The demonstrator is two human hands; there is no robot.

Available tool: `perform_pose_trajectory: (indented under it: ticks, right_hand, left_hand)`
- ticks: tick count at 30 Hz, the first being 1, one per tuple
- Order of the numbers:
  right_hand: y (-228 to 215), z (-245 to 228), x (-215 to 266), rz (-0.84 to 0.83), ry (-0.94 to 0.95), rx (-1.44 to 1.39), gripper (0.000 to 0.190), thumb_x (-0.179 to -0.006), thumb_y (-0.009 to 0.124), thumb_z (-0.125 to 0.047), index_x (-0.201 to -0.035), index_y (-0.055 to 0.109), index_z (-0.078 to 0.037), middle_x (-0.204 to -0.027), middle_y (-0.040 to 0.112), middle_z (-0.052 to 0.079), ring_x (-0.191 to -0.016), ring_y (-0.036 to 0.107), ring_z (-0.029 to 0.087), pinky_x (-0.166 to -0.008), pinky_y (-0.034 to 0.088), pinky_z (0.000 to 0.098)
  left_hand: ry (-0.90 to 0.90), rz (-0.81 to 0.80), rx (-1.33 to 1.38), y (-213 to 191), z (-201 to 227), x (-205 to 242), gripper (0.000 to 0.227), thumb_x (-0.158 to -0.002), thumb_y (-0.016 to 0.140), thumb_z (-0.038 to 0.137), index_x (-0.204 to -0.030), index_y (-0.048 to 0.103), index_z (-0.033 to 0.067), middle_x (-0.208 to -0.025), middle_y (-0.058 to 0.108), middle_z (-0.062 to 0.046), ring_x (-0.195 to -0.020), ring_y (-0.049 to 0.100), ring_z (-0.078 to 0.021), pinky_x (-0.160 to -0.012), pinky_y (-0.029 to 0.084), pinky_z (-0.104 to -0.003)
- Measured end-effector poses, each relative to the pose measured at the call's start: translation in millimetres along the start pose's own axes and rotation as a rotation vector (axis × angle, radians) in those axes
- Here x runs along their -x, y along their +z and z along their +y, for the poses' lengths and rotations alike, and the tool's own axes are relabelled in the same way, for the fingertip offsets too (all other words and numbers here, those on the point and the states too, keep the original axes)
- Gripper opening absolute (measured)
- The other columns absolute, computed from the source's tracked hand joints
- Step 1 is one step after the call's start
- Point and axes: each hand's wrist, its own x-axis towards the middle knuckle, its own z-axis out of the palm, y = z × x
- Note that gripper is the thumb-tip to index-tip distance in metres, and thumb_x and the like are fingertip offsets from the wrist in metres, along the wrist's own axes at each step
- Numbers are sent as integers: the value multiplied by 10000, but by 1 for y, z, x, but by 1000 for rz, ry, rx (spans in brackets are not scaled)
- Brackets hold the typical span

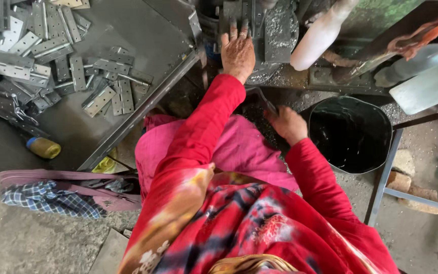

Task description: The person repeatedly picks up small metal plates from a tray, places them into a press machine, and operates the lever to process them. After each press, the person removes the plate and returns it to the tray, continuing the cycle.

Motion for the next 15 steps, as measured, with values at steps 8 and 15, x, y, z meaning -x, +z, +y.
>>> perform_pose_trajectory:
  ticks: [8,15]
  right_hand:
    - [16,-7,26,55,3,-56,547,-940,600,-594,-1021,688,-61,-937,722,273,-904,682,488,-785,533,587]
    - [-31,-35,54,254,-159,141,484,-900,664,-506,-1073,637,-55,-911,745,215,-838,725,430,-704,547,542]
  left_hand:
    - [8,222,-3,9,-2,-21,462,-906,532,184,-1325,695,79,-1533,460,-39,-1444,341,-320,-1102,287,-527]
    - [73,111,-6,-21,3,7,360,-955,559,211,-1229,716,39,-1567,467,-92,-1485,321,-345,-1173,256,-567]
